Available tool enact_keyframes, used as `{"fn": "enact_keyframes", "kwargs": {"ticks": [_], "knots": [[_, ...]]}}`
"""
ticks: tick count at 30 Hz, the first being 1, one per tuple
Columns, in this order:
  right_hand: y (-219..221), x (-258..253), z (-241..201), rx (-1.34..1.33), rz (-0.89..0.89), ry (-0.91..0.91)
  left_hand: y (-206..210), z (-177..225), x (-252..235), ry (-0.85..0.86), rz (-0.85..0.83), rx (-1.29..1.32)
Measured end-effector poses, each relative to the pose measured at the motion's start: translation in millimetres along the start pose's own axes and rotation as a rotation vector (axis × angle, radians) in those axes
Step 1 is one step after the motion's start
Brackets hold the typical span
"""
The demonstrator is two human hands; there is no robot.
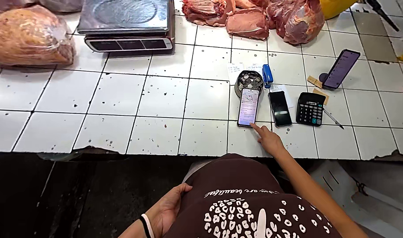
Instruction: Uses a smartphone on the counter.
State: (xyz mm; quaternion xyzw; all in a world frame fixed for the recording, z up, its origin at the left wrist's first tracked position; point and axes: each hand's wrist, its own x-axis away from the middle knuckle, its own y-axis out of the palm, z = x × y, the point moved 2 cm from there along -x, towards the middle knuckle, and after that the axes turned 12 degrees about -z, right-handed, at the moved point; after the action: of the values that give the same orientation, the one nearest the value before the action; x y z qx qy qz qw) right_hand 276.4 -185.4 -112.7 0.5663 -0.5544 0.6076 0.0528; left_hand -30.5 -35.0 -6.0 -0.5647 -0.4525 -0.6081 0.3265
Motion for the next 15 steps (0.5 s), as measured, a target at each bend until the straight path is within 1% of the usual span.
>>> {"fn": "enact_keyframes", "kwargs": {"ticks": [8, 11, 15], "knots": [[10.1, 1.4, -7.9, -0.042, 0.04, 0.117, -7.1, 40.6, -9.6, -0.146, -0.033, -0.167], [12.4, 1.3, -11.6, -0.041, 0.05, 0.149, -5.2, 49.2, -14.5, -0.177, -0.023, -0.26], [17.7, 3.0, -13.4, -0.052, 0.09, 0.154, -3.5, 54.5, -15.8, -0.208, -0.037, -0.317]]}}
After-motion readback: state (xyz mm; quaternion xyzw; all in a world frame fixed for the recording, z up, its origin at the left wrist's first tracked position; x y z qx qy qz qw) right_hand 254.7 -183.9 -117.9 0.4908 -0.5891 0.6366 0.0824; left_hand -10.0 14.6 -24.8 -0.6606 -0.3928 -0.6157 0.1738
